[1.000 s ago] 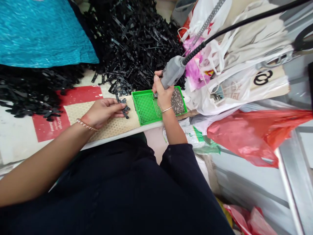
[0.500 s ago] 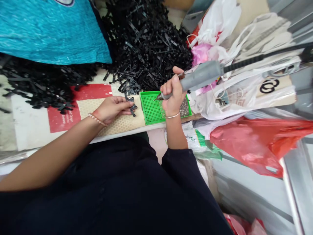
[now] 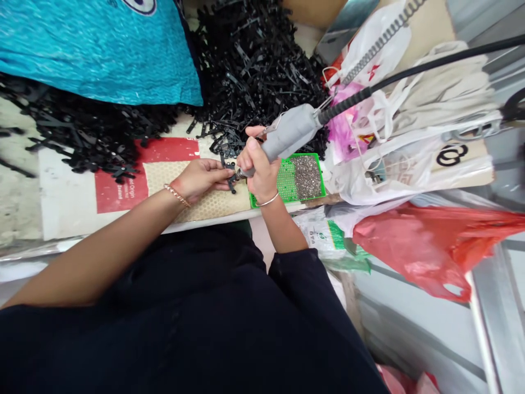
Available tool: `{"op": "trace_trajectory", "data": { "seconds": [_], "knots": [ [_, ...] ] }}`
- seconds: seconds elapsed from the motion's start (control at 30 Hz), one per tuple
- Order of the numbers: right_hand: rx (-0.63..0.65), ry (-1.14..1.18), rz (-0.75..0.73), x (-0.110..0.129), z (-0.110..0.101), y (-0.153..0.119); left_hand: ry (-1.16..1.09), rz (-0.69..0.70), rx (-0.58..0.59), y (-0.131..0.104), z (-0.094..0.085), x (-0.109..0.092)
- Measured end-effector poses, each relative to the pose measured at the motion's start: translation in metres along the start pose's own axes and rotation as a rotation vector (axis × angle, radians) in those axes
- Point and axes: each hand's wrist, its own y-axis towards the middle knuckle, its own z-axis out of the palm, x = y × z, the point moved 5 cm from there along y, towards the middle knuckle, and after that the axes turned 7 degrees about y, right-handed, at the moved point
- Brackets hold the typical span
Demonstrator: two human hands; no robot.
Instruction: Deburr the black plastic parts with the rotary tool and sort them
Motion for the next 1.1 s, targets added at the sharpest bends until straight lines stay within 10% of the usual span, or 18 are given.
{"op": "trace_trajectory", "data": {
  "seconds": [1.1],
  "knots": [
    [-0.040,0.044,0.003,0.0019,-0.0002,-0.0065,0.010,0.002,0.007,-0.0002,0.0000,0.0009]
  ]
}}
